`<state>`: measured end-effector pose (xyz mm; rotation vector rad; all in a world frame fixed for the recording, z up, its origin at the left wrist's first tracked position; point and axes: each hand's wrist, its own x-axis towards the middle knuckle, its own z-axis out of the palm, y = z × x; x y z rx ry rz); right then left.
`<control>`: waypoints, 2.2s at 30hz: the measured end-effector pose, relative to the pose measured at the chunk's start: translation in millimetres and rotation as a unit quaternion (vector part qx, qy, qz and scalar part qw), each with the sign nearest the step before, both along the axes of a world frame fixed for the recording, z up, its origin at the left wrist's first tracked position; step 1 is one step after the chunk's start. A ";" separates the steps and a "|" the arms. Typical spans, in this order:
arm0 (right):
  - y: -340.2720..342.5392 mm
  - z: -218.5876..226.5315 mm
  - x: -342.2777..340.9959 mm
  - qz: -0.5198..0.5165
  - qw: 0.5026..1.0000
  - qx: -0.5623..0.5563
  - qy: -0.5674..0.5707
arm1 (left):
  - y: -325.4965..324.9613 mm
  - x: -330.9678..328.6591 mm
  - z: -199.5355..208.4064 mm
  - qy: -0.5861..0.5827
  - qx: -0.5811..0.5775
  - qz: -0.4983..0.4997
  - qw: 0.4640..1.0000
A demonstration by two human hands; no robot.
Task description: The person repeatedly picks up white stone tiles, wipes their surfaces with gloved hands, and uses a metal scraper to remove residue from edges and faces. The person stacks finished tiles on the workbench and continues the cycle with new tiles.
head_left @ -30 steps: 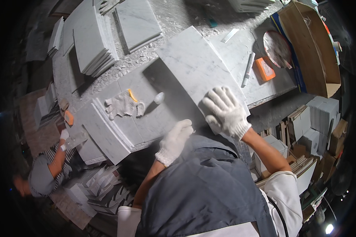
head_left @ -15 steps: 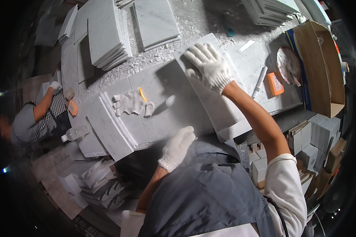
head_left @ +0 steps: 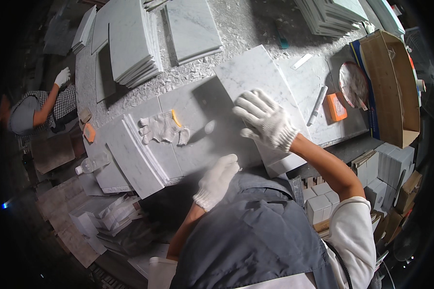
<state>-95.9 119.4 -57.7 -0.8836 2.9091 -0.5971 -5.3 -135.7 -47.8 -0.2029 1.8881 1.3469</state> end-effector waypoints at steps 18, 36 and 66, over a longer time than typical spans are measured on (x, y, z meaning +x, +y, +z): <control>-26.7 -19.4 15.2 -0.132 0.991 0.007 0.021 | 12.2 7.9 -7.1 0.061 0.032 -0.034 0.997; 83.6 -59.0 202.0 -0.557 0.803 -0.210 0.033 | 23.6 -4.7 -17.4 -0.030 0.075 -0.007 0.997; 7.5 27.0 180.2 -0.439 0.865 -0.177 -0.163 | 46.4 -26.0 -44.9 -0.007 0.003 0.084 0.996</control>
